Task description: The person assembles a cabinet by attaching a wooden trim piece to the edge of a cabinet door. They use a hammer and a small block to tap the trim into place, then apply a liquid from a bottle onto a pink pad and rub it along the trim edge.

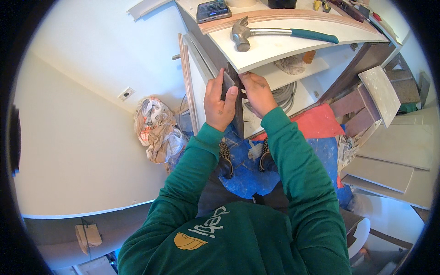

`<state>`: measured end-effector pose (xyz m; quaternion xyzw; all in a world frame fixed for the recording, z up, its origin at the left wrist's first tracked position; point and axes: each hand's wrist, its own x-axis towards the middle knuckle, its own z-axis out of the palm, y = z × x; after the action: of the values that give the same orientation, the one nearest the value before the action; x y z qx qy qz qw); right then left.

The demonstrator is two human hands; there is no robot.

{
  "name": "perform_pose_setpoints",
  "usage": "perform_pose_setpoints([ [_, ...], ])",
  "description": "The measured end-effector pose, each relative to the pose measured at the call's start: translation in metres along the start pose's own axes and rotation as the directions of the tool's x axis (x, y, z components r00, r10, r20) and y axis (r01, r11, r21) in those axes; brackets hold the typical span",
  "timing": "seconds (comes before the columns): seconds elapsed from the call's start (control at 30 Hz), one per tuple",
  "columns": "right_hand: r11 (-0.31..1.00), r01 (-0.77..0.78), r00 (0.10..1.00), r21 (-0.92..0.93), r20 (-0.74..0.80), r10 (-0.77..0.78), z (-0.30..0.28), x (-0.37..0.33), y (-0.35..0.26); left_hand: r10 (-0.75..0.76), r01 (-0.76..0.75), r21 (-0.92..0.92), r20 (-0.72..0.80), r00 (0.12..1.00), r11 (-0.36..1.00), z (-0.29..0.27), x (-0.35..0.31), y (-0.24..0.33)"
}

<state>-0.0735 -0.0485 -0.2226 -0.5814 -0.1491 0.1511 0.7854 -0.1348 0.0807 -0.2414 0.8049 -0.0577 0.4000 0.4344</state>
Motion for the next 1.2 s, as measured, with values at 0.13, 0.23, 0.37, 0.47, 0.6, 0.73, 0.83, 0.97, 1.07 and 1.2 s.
perform_pose_setpoints([
  [0.13,1.0,0.012,1.0,0.021,-0.02,-0.012,0.008,-0.004,-0.005,0.013,-0.013,-0.011,-0.019,1.0,1.0,-0.001,-0.001,0.002],
  [0.23,0.997,0.06,0.998,-0.049,-0.007,-0.061,0.002,-0.001,-0.001,0.024,-0.024,0.005,0.007,1.0,1.0,-0.003,0.001,0.004],
  [0.37,0.992,0.087,0.996,-0.089,0.003,-0.087,-0.006,0.006,0.009,0.02,-0.022,0.029,0.053,0.998,0.999,-0.006,0.005,0.005],
  [0.47,1.0,0.003,1.0,-0.012,-0.004,-0.003,0.0,0.001,0.003,0.037,-0.04,0.047,0.067,0.997,0.998,-0.007,0.005,-0.001],
  [0.6,1.0,-0.004,1.0,0.012,-0.011,0.004,0.005,-0.002,-0.002,0.118,-0.12,0.047,0.045,0.992,0.992,-0.006,0.008,-0.009],
  [0.73,1.0,0.021,1.0,0.005,-0.007,-0.021,0.001,-0.001,0.001,0.116,-0.117,0.014,0.051,0.992,0.993,-0.004,0.01,-0.008],
  [0.83,1.0,-0.008,1.0,0.021,-0.017,0.008,0.003,-0.001,0.0,0.111,-0.11,-0.01,0.044,0.993,0.994,-0.004,0.01,-0.009],
  [0.97,0.999,-0.005,1.0,0.045,-0.006,0.005,0.002,0.0,0.002,0.109,-0.109,-0.025,0.032,0.993,0.994,-0.002,0.011,-0.009],
  [1.07,1.0,0.02,0.999,0.014,0.036,-0.021,-0.001,0.002,0.004,0.115,-0.114,-0.029,0.019,0.993,0.993,-0.001,0.011,-0.009],
  [1.2,0.999,-0.021,1.0,0.045,0.013,0.021,0.006,-0.004,-0.003,0.078,-0.077,-0.027,0.02,0.997,0.997,-0.002,0.011,-0.005],
])
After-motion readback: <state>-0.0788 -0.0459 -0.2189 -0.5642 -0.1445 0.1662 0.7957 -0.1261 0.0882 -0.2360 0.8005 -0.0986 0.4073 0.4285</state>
